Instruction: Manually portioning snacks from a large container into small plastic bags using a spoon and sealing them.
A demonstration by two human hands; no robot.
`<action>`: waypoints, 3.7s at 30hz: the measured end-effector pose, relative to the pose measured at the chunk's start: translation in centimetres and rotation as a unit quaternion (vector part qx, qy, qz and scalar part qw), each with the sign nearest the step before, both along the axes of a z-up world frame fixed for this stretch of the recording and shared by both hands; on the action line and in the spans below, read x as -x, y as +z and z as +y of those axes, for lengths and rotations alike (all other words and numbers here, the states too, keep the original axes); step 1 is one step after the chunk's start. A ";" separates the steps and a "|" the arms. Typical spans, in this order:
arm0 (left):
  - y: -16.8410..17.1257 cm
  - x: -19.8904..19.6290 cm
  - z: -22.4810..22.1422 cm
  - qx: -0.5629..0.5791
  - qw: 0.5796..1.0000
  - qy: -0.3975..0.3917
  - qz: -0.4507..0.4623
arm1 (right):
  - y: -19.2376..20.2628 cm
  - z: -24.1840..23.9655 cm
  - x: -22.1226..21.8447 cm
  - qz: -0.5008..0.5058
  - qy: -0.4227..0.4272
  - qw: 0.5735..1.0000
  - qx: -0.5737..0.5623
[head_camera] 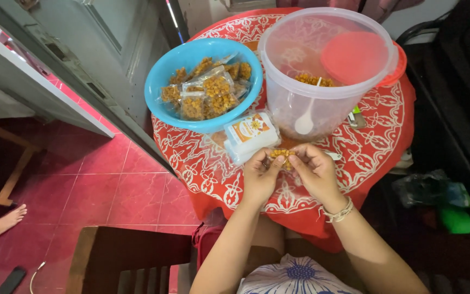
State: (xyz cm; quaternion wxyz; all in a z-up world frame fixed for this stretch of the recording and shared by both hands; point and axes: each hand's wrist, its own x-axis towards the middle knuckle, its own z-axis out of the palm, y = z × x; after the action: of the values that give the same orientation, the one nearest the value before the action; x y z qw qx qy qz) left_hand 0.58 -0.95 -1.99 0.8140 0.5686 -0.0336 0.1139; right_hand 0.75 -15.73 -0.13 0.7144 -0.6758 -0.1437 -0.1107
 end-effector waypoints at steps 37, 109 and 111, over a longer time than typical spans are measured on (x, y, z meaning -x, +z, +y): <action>2.5 1.0 0.0 -0.091 0.995 0.029 -0.021 | -1.2 -0.4 -0.4 0.033 -0.034 0.997 -0.058; 6.6 -1.7 5.6 -0.020 0.983 0.157 -0.088 | -0.9 -1.3 -0.2 0.064 0.015 0.991 -0.113; 8.0 -2.1 6.3 -0.002 0.971 0.197 -0.133 | -1.4 -1.4 -0.3 0.079 0.017 0.990 -0.113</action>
State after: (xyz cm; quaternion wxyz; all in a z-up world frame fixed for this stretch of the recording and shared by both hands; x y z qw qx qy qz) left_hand 2.69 5.32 6.02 0.7625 0.5455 -0.0293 0.3467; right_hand 1.04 -17.09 -1.50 0.7971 -0.5947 -0.0851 -0.0603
